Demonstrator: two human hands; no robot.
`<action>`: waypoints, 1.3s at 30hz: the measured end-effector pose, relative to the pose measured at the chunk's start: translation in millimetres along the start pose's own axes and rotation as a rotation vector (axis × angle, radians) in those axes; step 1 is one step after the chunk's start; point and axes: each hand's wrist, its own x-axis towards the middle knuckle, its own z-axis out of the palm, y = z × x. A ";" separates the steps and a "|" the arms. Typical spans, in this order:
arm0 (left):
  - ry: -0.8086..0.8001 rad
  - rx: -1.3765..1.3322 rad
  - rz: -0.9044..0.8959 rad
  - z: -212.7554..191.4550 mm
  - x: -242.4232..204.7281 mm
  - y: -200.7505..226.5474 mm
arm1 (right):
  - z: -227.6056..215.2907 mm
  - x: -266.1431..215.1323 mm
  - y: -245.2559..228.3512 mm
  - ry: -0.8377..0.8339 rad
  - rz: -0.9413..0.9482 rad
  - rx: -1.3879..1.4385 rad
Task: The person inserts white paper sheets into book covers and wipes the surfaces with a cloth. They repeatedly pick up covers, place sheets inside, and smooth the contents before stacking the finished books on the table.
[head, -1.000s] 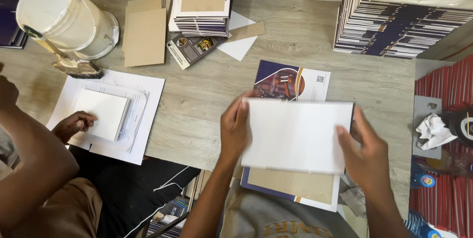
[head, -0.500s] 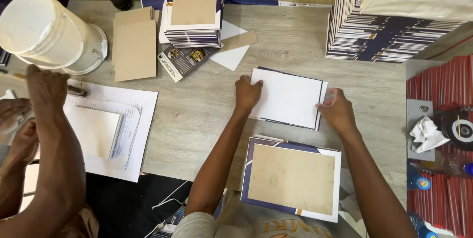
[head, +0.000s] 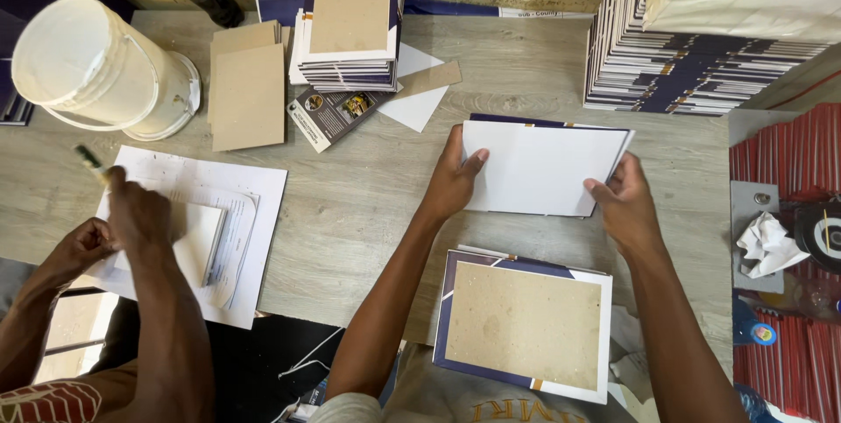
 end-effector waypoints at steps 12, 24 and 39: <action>0.113 0.344 0.130 -7.6 -2.1 -48.6 | -4.6 36.8 67.6 0.205 -0.269 -0.142; 0.155 0.382 0.171 -5.4 -23.2 -56.8 | -5.9 29.5 93.0 0.213 -0.407 -0.191; 0.167 0.979 -0.100 18.0 20.7 -83.7 | 0.3 42.1 16.5 -0.044 0.134 -0.609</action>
